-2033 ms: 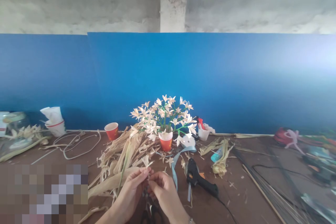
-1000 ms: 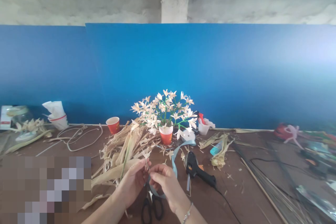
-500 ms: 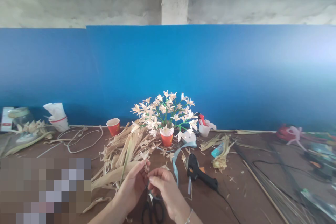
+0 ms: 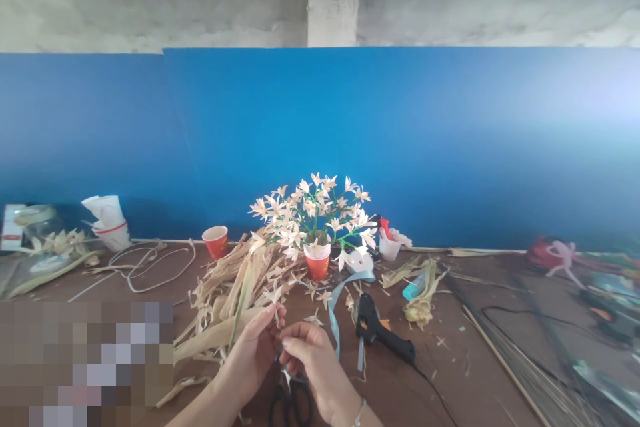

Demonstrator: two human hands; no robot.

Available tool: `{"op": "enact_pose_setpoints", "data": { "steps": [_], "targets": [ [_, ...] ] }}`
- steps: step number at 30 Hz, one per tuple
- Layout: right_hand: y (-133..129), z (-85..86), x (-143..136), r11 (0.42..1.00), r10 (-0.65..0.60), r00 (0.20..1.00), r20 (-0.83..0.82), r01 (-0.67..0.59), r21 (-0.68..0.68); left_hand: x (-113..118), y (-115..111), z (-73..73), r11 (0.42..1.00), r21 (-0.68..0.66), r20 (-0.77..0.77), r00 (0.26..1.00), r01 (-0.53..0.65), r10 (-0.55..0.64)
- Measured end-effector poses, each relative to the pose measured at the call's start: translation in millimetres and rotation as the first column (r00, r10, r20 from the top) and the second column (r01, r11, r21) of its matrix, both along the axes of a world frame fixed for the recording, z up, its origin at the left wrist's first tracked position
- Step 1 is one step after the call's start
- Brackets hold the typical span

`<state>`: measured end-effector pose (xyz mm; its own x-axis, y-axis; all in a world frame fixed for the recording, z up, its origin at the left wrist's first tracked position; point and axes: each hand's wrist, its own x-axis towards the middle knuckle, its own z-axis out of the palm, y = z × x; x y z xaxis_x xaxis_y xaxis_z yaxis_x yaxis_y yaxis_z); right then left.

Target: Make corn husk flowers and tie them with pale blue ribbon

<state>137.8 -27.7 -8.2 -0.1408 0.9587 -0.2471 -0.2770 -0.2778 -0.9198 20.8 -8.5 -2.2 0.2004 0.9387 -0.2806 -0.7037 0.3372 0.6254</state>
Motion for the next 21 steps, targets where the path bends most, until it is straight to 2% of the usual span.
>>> {"op": "enact_pose_setpoints", "data": {
  "steps": [7,16,21],
  "targets": [
    [-1.0,0.1,-3.5,0.999,-0.014,1.0,-0.018,0.014,-0.038,0.9,-2.4,1.3,0.999,-0.033,0.053,0.998,-0.042,0.044],
    [-1.5,1.6,-4.5,0.996,-0.043,0.994,-0.1,0.034,-0.087,1.9,-2.9,-3.2,0.994,0.074,-0.03,0.996,-0.077,0.079],
    [-2.8,2.8,-7.2,0.995,-0.052,0.99,-0.129,0.039,-0.095,5.5,-4.4,-4.9,0.992,0.08,-0.06,0.993,-0.094,0.099]
  ]
}}
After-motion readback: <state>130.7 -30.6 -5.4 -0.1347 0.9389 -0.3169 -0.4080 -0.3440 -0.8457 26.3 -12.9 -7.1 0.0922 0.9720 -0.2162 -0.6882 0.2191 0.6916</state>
